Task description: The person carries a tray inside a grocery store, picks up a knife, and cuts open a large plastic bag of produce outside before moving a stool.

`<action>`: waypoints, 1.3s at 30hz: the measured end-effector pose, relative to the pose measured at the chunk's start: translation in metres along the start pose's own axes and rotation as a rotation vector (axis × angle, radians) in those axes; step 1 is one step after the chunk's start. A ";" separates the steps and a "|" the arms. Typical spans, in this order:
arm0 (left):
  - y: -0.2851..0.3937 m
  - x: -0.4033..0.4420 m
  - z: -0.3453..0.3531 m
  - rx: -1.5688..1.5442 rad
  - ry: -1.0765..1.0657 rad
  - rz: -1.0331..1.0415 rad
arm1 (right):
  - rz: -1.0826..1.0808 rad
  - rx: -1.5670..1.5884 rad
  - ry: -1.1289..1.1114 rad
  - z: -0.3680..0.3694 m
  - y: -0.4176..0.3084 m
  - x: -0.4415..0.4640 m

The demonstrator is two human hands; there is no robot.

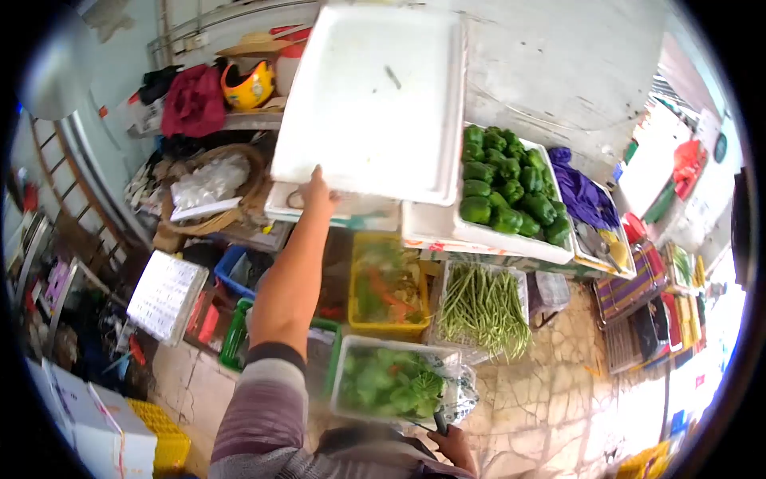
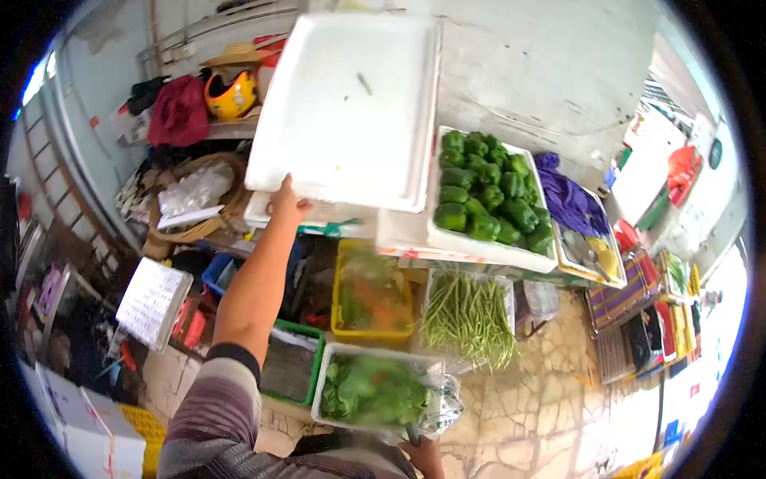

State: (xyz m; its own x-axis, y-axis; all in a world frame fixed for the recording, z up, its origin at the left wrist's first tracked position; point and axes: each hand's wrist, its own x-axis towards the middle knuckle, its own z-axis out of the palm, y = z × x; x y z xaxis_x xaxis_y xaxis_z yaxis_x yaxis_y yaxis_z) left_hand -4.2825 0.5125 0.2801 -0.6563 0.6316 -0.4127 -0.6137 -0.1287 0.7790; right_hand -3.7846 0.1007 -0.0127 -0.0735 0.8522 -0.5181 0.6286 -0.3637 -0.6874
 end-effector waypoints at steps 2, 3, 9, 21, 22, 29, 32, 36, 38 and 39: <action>-0.021 0.025 -0.004 -0.012 -0.185 0.107 | 0.092 -0.041 0.023 0.007 0.004 -0.013; -0.031 0.055 -0.005 0.077 -0.206 0.177 | 0.107 -0.035 0.029 0.007 -0.003 -0.020; -0.044 0.044 -0.007 0.090 -0.285 0.199 | 0.097 -0.069 0.109 0.008 -0.010 -0.028; -0.277 -0.001 -0.305 0.853 -0.107 -0.506 | 0.177 0.144 0.122 -0.084 0.005 -0.079; -0.301 -0.027 -0.336 0.904 -0.033 -0.390 | 0.180 0.218 0.117 -0.088 0.022 -0.082; -0.317 -0.113 -0.243 0.494 -0.376 -0.203 | 0.151 0.463 0.074 -0.175 0.089 -0.107; -0.248 -0.153 -0.136 0.406 -0.452 -0.018 | 0.177 0.565 0.128 -0.212 0.101 -0.125; -0.195 -0.141 -0.029 0.396 -0.525 0.076 | 0.249 0.560 0.208 -0.229 0.106 -0.147; -0.179 -0.127 0.019 0.338 -0.517 0.029 | 0.255 0.540 0.262 -0.216 0.116 -0.149; -0.173 -0.121 0.039 0.310 -0.498 -0.005 | 0.269 0.531 0.288 -0.212 0.111 -0.154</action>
State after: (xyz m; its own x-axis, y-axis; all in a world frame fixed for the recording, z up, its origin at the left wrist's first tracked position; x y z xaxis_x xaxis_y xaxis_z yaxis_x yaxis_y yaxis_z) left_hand -4.0798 0.4885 0.2132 -0.3230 0.9243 -0.2035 -0.4102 0.0571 0.9102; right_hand -3.5390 0.0088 0.0991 0.2891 0.7456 -0.6004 0.1237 -0.6510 -0.7489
